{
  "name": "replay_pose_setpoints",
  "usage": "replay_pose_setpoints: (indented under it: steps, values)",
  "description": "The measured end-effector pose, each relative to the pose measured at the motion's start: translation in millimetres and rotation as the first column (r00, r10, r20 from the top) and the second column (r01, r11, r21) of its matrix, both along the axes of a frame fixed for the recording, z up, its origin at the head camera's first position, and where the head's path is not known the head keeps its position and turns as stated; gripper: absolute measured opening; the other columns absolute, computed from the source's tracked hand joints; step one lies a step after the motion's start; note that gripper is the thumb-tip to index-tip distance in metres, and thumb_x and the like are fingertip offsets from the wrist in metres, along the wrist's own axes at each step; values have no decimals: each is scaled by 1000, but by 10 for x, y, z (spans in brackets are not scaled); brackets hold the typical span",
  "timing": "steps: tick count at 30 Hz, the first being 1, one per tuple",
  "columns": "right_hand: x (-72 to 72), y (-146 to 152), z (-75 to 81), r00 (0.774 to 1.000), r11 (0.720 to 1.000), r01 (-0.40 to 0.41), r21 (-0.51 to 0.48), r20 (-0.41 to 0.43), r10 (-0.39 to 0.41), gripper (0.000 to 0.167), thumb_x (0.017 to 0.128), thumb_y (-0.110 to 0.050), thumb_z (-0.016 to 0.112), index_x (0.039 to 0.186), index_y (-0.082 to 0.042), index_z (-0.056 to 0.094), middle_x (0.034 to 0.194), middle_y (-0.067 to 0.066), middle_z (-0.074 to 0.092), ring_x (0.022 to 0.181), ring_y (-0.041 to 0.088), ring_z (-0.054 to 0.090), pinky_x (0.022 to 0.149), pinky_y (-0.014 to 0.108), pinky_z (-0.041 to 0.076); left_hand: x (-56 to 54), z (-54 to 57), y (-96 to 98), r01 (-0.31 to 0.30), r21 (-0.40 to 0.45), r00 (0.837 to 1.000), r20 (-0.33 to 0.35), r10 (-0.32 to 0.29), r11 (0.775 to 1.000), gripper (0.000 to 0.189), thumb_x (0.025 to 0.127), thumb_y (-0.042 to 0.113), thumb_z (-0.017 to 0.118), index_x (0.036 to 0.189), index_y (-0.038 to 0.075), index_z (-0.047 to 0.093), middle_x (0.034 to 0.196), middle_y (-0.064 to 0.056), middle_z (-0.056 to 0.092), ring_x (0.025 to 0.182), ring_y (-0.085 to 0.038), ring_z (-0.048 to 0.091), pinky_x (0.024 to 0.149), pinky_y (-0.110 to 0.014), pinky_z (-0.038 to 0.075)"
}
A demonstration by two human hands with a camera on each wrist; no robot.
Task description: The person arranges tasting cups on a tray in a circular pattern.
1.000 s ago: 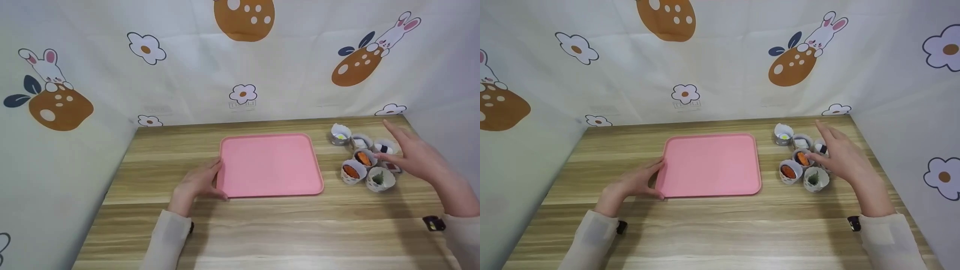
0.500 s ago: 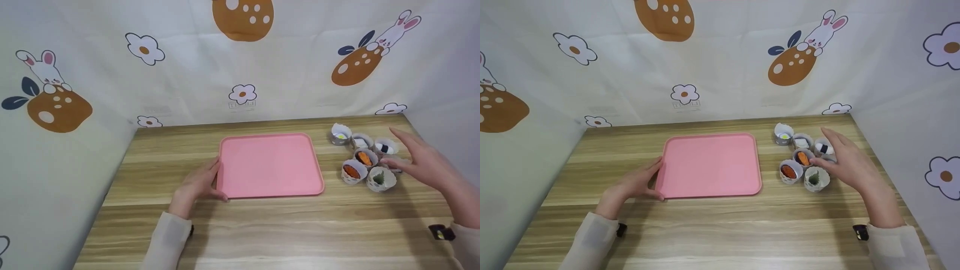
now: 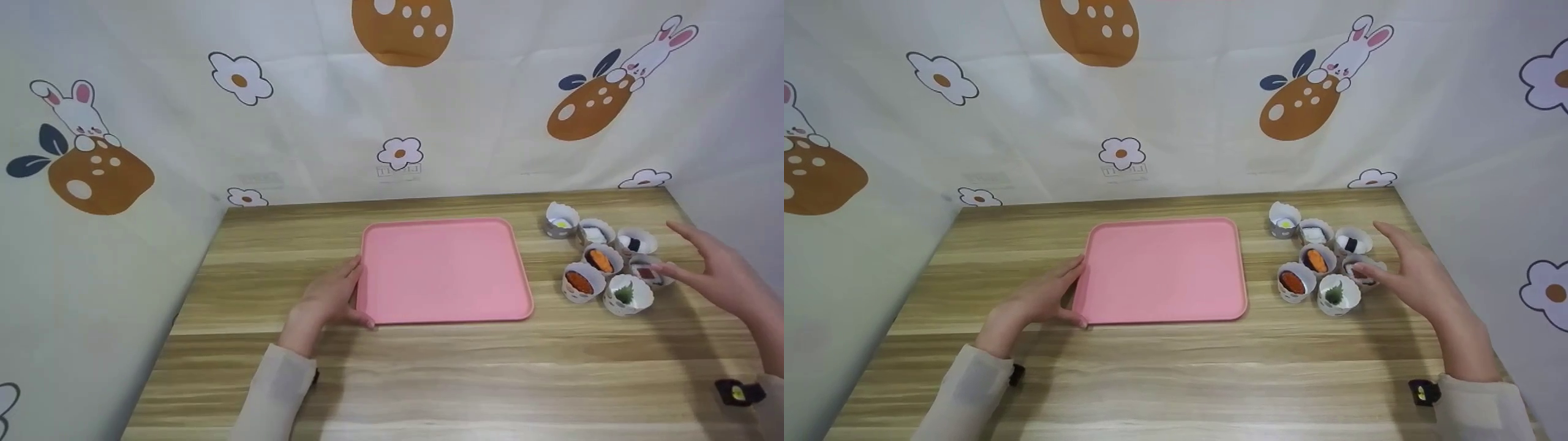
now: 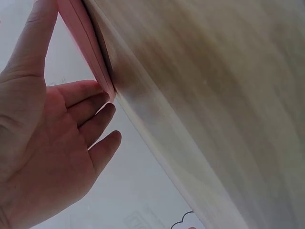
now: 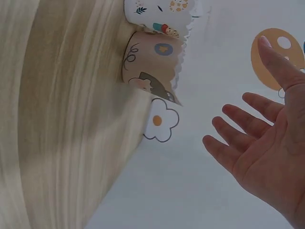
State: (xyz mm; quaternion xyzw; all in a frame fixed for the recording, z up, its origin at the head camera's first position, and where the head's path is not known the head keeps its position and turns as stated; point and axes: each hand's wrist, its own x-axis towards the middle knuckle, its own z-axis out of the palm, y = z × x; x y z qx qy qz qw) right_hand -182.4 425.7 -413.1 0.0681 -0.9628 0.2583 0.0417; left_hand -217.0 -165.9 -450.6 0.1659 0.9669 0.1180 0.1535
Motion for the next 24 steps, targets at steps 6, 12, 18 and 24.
replay_pose_setpoints:
  steps: [6, 12, 18, 24]
  values:
    - [-16, 115, -104, 999, 997, 42, -59, 36, -40, 84, 95, -30, 68, 157, 0, 19, 151, 43, 26, 129, 68, 29, 102, 80, 26, -7, -3, 1, 2, 11, 1000, -6, -2, 1000, 124, 63, 55, 87, 159, 9, 23, 168, -7, 18, 155, -29, 21, 127, -46, 24]
    - [-59, 157, -195, 993, 988, 66, -140, 105, -52, 83, 97, -32, 65, 157, 3, 18, 151, 44, 24, 132, 67, 26, 108, 75, 21, 20, -39, -29, -15, 11, 1000, 2, 15, 1000, 123, 65, 55, 86, 159, 11, 22, 169, -6, 16, 155, -29, 20, 128, -46, 22]
    - [-69, 207, -263, 990, 979, 62, -192, 133, -37, 79, 99, -30, 62, 156, 4, 20, 152, 43, 26, 132, 65, 29, 123, 28, 28, 20, -60, -42, -19, 21, 1000, 5, 19, 1000, 123, 64, 56, 86, 159, 12, 22, 169, -6, 16, 155, -30, 20, 127, -47, 22]
    - [-24, 279, -345, 996, 974, 33, -225, 89, -13, 70, 99, -26, 62, 151, 8, 29, 146, 42, 35, 139, 9, 46, 89, -9, 30, -3, -65, -36, -10, 26, 1000, 1, 10, 1000, 122, 66, 56, 86, 159, 11, 22, 169, -6, 17, 154, -30, 23, 126, -47, 26]
